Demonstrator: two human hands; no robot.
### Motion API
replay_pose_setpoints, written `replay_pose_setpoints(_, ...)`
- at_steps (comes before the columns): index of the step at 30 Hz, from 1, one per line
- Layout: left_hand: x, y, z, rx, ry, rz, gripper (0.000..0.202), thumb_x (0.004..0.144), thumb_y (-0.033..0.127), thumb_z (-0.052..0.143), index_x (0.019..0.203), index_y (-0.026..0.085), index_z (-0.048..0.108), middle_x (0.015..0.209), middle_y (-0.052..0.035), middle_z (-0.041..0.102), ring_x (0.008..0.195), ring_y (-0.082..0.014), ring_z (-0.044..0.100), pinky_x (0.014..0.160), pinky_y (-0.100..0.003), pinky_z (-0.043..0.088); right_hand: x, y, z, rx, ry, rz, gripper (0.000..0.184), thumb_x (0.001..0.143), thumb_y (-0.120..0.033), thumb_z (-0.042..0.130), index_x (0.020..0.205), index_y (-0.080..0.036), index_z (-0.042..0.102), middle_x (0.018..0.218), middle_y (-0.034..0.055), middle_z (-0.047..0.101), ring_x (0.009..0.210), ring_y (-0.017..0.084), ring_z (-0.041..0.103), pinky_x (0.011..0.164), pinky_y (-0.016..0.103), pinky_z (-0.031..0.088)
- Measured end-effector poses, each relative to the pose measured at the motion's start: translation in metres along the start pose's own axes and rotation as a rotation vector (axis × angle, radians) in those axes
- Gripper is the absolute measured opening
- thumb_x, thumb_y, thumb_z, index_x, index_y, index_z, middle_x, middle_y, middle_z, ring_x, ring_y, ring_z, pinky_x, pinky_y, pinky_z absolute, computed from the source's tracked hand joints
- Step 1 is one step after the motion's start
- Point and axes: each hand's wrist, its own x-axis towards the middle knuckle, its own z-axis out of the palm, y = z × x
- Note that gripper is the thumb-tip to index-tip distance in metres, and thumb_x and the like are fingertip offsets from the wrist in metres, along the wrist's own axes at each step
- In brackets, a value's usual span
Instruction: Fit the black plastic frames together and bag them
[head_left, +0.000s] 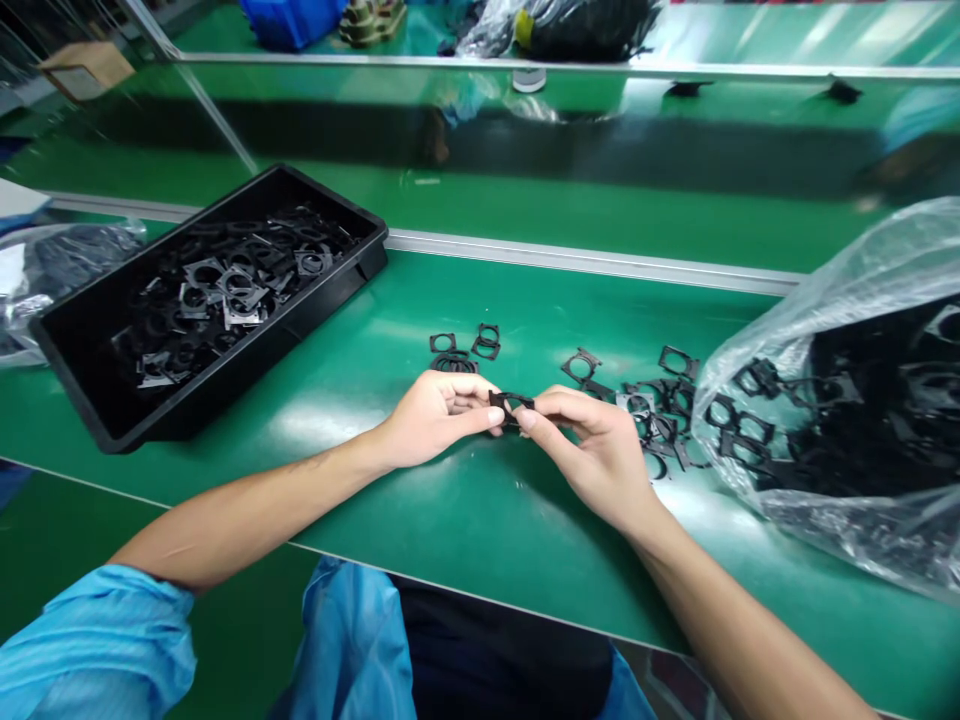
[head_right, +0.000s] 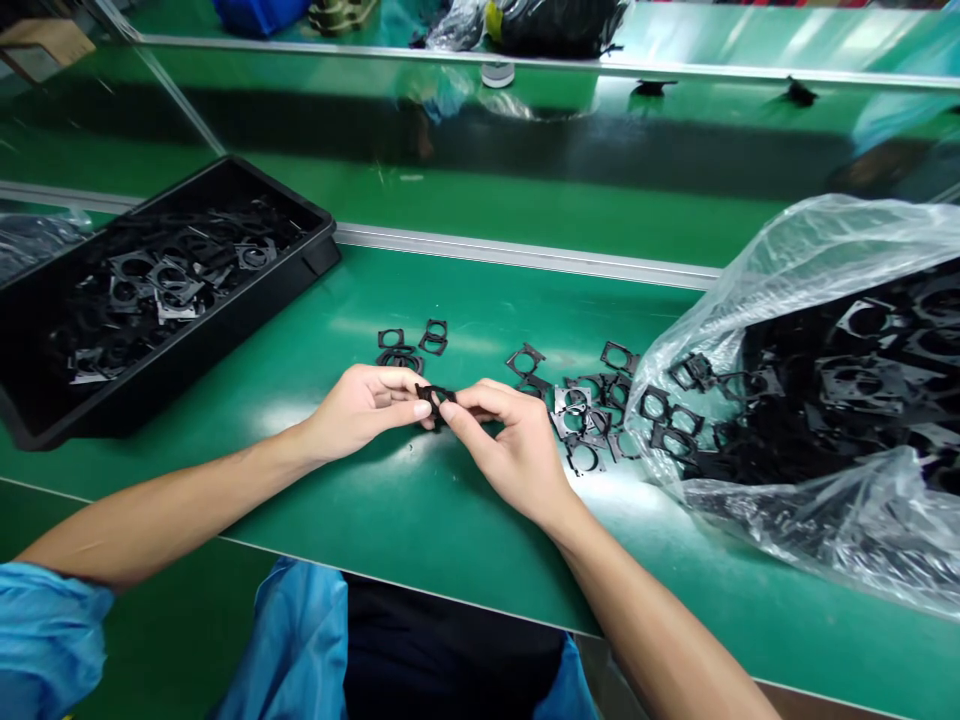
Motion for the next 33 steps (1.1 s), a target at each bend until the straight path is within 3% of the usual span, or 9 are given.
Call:
replay_pose_setpoints(10,-0.0007,0.0014,-0.0014,-0.019,-0.1,-0.026,0.035,0.077,0.042,0.085,0.092,0.011,0.076,0.081,-0.0087,0.078,0.075,-0.0177,0.074,0.076,-0.028,0.059,-0.0012,-0.0063,-0.0038,-0.043,0.012,0.001,0.027,0.094,-0.034,0.068,0.071,-0.02,0.072,0.069,0.0032,0.07,0.064,0.016,0.061,0.064,0.03,0.047)
replay_pose_setpoints(18,0.0009,0.0016,-0.0004,-0.043,-0.035,-0.034,0.041,0.074,0.051,0.085,0.073,0.012,0.071,0.073,-0.0071,0.076,0.069,-0.0161,0.072,0.071,-0.027,0.058,0.0031,-0.0069,-0.0014,0.339,-0.012,0.27,0.042,0.076,-0.057,0.082,0.065,-0.019,0.068,0.062,0.0007,0.064,0.059,0.015,0.06,0.062,0.029,0.052)
replay_pose_setpoints(27,0.002,-0.0005,0.0013,-0.116,0.023,-0.02,0.038,0.07,0.044,0.089,0.083,0.012,0.073,0.074,-0.0033,0.073,0.069,-0.014,0.07,0.07,-0.026,0.058,0.0046,-0.0027,-0.0017,0.38,-0.042,0.345,0.042,0.077,-0.057,0.081,0.066,-0.019,0.068,0.064,0.001,0.067,0.06,0.015,0.061,0.066,0.03,0.054)
replay_pose_setpoints(33,-0.0005,0.0055,0.0003,-0.07,-0.064,-0.024,0.035,0.074,0.043,0.086,0.086,0.012,0.074,0.076,-0.0052,0.075,0.071,-0.0162,0.072,0.071,-0.028,0.059,0.004,-0.0059,-0.0018,0.443,-0.043,0.361,0.037,0.074,-0.051,0.085,0.067,-0.019,0.07,0.069,0.0007,0.068,0.061,0.013,0.062,0.066,0.028,0.054)
